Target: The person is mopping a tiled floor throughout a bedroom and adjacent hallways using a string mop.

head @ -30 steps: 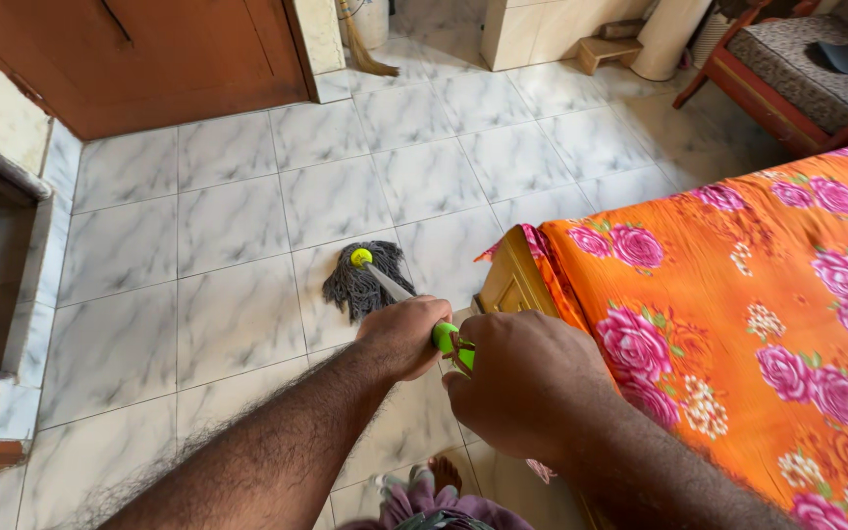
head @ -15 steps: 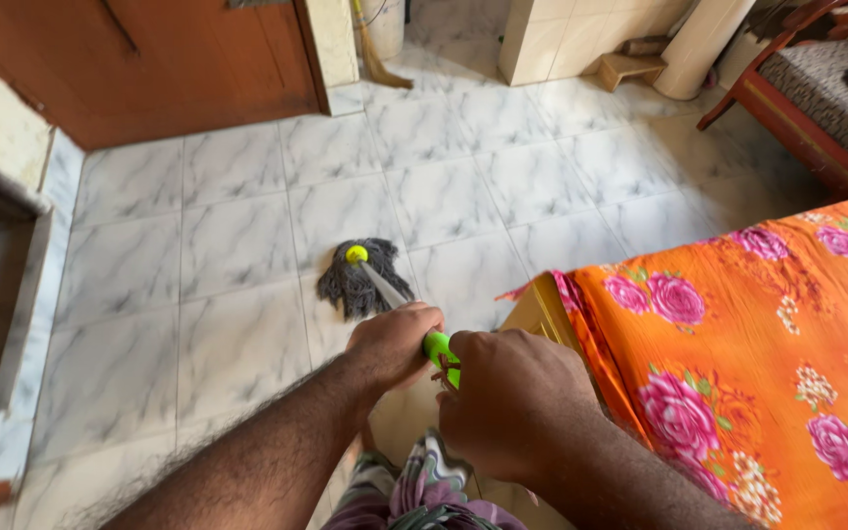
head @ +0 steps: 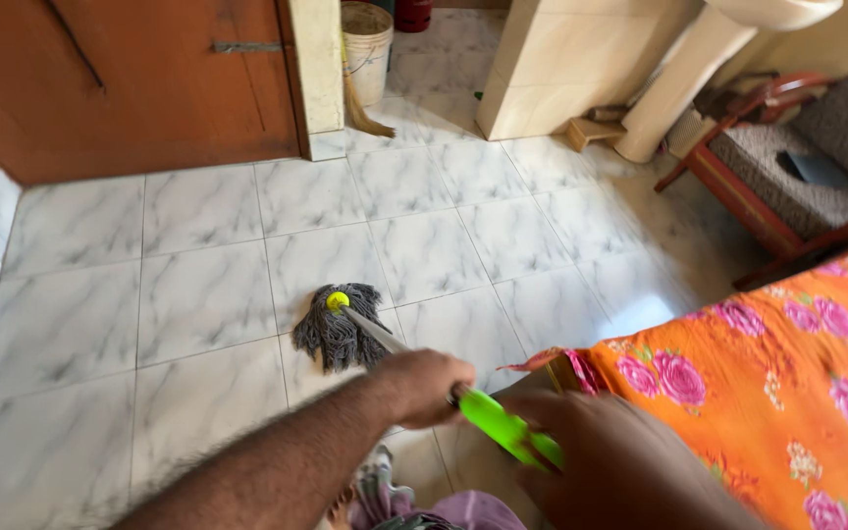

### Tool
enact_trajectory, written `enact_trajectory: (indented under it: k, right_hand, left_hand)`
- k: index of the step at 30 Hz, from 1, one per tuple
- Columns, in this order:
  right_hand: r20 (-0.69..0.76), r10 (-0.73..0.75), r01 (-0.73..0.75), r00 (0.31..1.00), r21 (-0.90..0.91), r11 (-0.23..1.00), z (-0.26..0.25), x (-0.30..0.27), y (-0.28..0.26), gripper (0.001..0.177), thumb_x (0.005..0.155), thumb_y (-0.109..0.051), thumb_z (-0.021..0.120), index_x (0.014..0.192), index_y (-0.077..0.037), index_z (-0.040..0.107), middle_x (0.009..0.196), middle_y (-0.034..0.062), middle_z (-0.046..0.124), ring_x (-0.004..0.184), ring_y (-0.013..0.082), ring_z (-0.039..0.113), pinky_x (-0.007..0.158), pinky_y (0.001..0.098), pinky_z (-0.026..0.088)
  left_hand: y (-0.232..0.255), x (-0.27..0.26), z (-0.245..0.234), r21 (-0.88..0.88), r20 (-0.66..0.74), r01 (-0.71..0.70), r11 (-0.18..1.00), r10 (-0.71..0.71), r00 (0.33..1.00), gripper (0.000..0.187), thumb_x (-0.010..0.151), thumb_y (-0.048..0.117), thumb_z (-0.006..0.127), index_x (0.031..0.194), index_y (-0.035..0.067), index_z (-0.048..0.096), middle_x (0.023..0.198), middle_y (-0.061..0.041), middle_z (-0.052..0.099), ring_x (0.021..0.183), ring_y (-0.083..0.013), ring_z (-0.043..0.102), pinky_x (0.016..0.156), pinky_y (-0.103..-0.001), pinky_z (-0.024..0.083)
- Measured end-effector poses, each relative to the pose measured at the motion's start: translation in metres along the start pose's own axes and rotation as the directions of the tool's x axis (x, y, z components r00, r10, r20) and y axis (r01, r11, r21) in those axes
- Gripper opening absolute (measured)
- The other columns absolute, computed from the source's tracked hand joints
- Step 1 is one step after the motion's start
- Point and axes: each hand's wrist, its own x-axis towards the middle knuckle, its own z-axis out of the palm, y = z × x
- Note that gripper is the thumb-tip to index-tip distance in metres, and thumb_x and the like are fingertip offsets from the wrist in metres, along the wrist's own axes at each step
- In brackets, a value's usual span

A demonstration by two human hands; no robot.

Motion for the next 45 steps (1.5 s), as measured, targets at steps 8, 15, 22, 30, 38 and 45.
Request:
enact_trajectory:
  k: [8,15,22,30,38,45]
  right_hand:
    - [0.170,0.097,-0.107,0.981,0.049,0.993,0.085,0.017,0.108,0.057,0.086,-0.041,0.072,0.140,-0.059,0.065,0.095,-0.0104,0.084,0.093,0.0087,0.079,0.085,0.0295,0.064]
    - [0.131,0.071,-0.086,0.989,0.106,0.991,0.085,0.055,0.040,0.059,0.083,-0.042,0.077,0.139,-0.046,0.058,0.102,-0.0027,0.080,0.099,0.0203,0.078,0.086,0.0387,0.060]
    - [0.033,-0.022,0.020,0.999,0.083,0.996,0.029,0.128,-0.009,0.057,0.082,-0.038,0.080,0.136,-0.035,0.063,0.096,0.0002,0.084,0.101,0.0204,0.080,0.089,0.0387,0.058]
    - [0.046,0.072,-0.075,0.996,0.065,0.995,-0.054,0.210,-0.030,0.053,0.083,-0.037,0.076,0.135,-0.034,0.067,0.101,0.0003,0.083,0.100,0.0229,0.080,0.091,0.0378,0.060]
    - [0.136,0.090,-0.088,0.987,-0.017,0.996,-0.109,0.276,-0.040,0.052,0.084,-0.039,0.072,0.136,-0.037,0.065,0.099,-0.0012,0.082,0.097,0.0217,0.077,0.088,0.0400,0.059]
    - [0.067,0.025,-0.019,0.997,-0.088,0.996,-0.119,0.317,-0.038,0.048,0.091,-0.043,0.069,0.137,-0.033,0.065,0.095,-0.0006,0.080,0.092,0.0217,0.078,0.082,0.0397,0.059]
  left_hand:
    - [-0.002,0.022,0.027,0.264,0.134,-0.120,0.957,0.087,0.987,0.043,0.095,0.053,0.067,0.112,0.014,0.063,0.109,-0.006,0.066,0.110,-0.0214,0.065,0.093,-0.045,0.057]
    - [-0.049,0.030,0.015,0.321,0.171,-0.041,0.946,-0.016,0.985,0.040,0.100,0.043,0.065,0.126,0.015,0.053,0.125,-0.007,0.060,0.125,-0.0222,0.056,0.101,-0.048,0.051]
    - [-0.104,0.041,-0.039,0.220,0.021,0.100,0.970,-0.107,0.994,0.045,0.098,0.047,0.064,0.126,0.014,0.051,0.126,-0.005,0.059,0.127,-0.0188,0.055,0.102,-0.045,0.052]
    - [-0.149,0.096,-0.103,0.182,-0.070,0.147,0.972,-0.137,0.988,0.046,0.098,0.049,0.064,0.122,0.013,0.051,0.121,-0.006,0.061,0.121,-0.0191,0.059,0.099,-0.044,0.053]
    - [-0.181,0.132,-0.147,0.046,-0.157,0.226,0.973,-0.217,0.964,0.042,0.097,0.052,0.064,0.114,0.015,0.055,0.112,-0.003,0.064,0.112,-0.0172,0.064,0.092,-0.042,0.057]
    - [-0.206,0.148,-0.179,-0.058,-0.205,0.206,0.977,-0.214,0.955,0.042,0.087,0.050,0.073,0.109,0.017,0.061,0.111,0.001,0.070,0.114,-0.0154,0.065,0.094,-0.040,0.056]
